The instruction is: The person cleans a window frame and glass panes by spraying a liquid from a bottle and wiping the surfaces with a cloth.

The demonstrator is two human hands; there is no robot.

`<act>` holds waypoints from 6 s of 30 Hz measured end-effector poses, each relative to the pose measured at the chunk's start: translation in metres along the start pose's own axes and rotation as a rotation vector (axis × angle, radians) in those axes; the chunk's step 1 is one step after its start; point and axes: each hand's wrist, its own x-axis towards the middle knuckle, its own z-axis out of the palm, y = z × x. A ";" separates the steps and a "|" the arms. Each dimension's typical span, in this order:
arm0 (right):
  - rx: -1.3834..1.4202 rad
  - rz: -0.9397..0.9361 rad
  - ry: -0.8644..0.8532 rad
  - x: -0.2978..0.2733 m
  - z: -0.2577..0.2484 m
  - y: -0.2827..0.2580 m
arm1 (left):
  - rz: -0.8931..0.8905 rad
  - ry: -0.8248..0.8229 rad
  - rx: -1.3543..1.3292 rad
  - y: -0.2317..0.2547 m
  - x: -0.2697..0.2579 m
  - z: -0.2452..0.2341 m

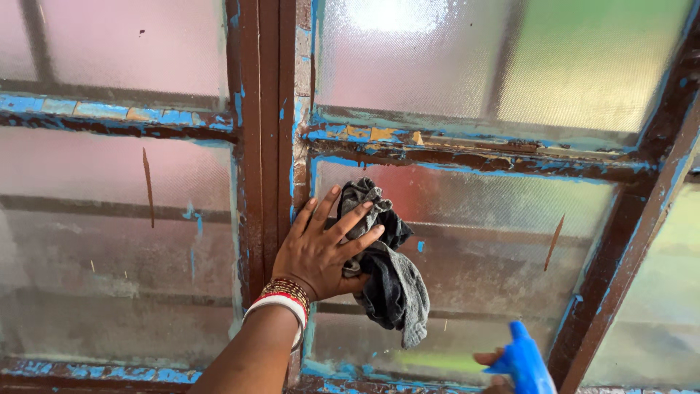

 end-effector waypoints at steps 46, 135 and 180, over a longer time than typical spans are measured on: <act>0.236 0.337 -0.092 0.046 0.021 -0.300 | -0.610 0.177 -0.377 0.133 -0.008 0.014; 0.180 0.283 -0.334 0.069 -0.082 -0.196 | -0.328 0.339 -0.167 0.149 -0.067 0.119; 0.228 0.378 -0.295 0.154 -0.157 -0.194 | -0.283 0.355 -0.082 0.120 0.036 0.095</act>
